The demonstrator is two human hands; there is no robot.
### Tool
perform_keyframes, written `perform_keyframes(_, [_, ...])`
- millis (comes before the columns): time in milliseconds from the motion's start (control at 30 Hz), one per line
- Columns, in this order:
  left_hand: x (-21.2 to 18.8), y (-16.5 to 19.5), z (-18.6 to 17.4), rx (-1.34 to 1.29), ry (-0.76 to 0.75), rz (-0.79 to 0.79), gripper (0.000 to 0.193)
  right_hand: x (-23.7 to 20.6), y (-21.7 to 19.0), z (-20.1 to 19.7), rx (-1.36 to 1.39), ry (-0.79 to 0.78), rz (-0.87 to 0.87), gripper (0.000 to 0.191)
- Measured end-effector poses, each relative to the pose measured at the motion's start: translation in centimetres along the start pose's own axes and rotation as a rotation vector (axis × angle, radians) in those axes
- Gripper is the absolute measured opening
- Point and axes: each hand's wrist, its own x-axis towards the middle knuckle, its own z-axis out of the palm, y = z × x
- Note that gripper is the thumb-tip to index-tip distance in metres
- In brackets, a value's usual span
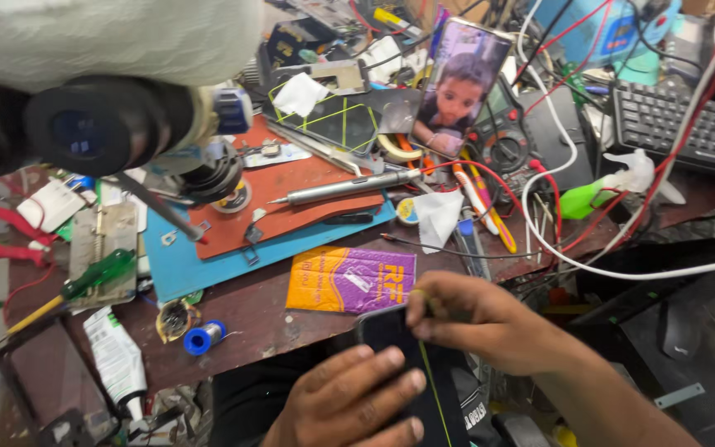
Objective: The person applies adhesive to the edges of a disassembled smartphone chassis, then secures the device by wrapping multiple rubber bands around it. The person handles the phone, adhesive tube, and rubber bands on a cluttered workbench.
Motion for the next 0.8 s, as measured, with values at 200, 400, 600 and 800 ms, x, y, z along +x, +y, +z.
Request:
perform_keyframes(200, [2.2,0.8,0.1,-0.627,0.617,-0.891,0.03,-1.0,-1.5,1.1,-0.546,0.115,-0.4,0.015])
perform_keyframes(400, [2.7,1.2,0.9,-0.726,0.439,-1.113,0.026,-0.5,-1.4,3.4,-0.87,0.171,-0.596,0.014])
perform_keyframes(600, [2.7,1.0,0.7,-0.481,0.429,-0.778,0.023,-0.3,-1.3,4.0,-1.039,0.188,-0.814,0.015])
perform_keyframes(800, [1.9,1.1,1.3,-0.464,0.494,-0.635,0.018,-0.4,-1.1,4.8,-1.052,0.204,-0.871,0.011])
